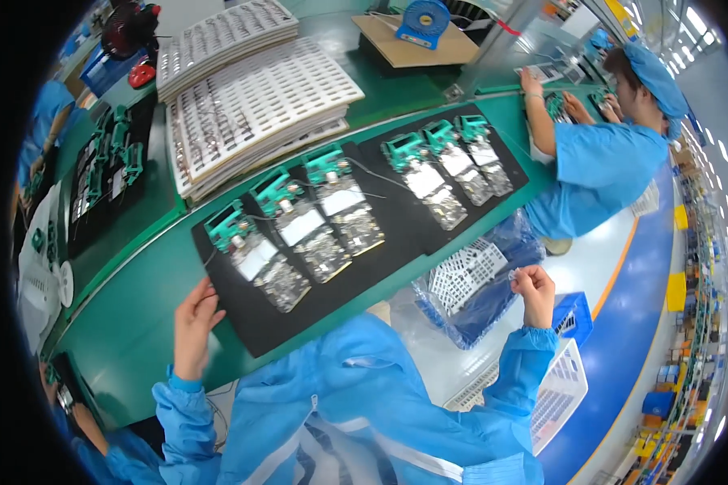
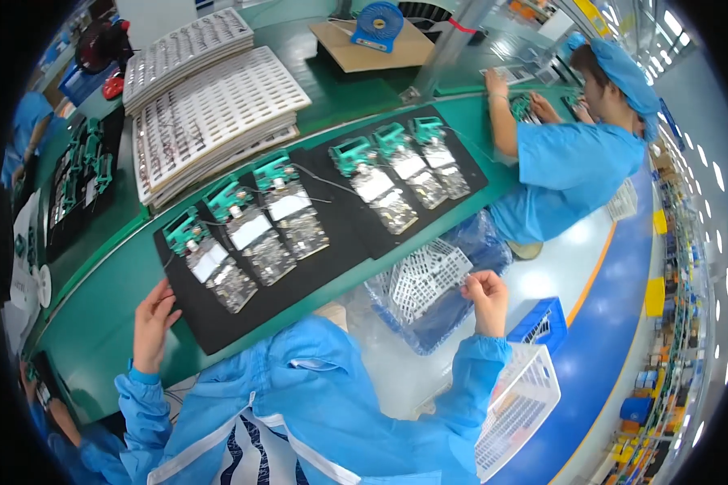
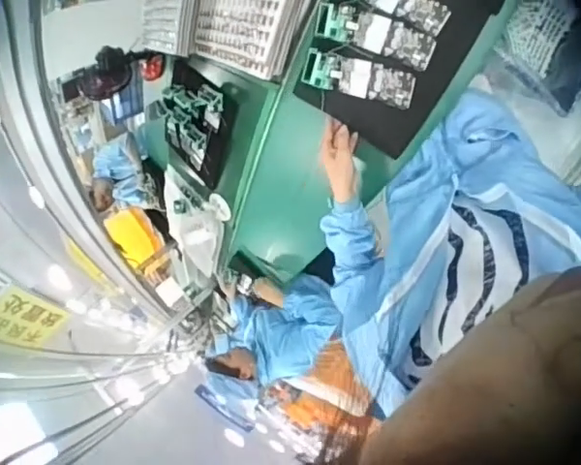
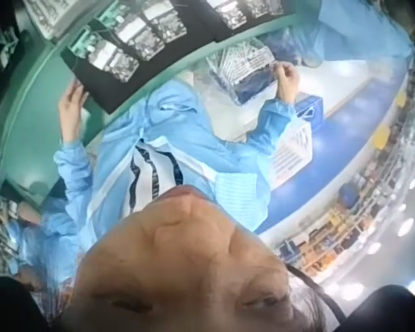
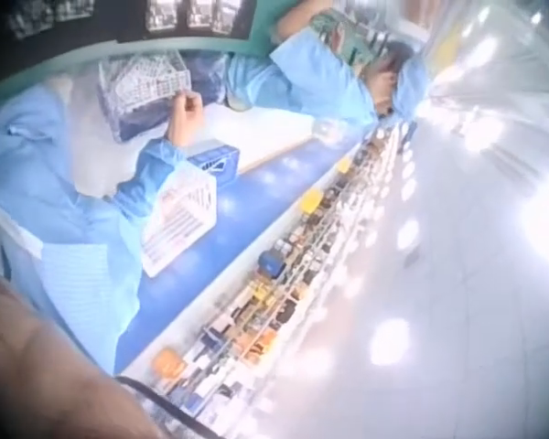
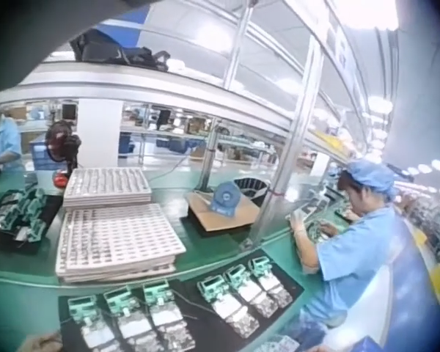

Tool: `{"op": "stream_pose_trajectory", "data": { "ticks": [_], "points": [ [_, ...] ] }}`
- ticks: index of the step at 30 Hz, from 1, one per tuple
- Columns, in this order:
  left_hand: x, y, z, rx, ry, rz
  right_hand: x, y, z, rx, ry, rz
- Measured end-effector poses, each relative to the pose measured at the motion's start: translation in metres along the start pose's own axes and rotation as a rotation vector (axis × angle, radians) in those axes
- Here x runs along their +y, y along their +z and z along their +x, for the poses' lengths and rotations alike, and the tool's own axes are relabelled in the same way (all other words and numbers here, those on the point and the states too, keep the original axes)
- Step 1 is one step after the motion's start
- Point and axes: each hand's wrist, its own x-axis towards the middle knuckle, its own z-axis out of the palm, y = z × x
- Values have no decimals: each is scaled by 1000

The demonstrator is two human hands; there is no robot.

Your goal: The person installs small electronic components onto circuit boards by hand and slides the assembled boards along the assembly line.

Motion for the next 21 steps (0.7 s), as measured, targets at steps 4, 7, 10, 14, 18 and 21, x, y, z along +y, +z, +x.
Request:
{"op": "stream_pose_trajectory", "data": {
  "ticks": [4, 7, 10, 14, 18, 21],
  "points": [
    [20, 82, 6, -51, 26, -155, 9, -40, 32, -81, -58, -124],
    [30, 140, 6, -106, 71, -139, 10, -85, 21, -128, -93, -143],
    [15, 137, 3, -177, 47, -81, 17, -79, -1, -115, 46, -60],
    [-7, 134, 0, -269, 218, -17, 144, -65, 10, -175, 203, -16],
    [3, 78, -3, -400, 195, -23, 149, -19, -4, -33, 145, -995],
    [26, 1, 16, -179, 288, -121, 156, -83, -1, -118, -251, -881]
  ]
}}
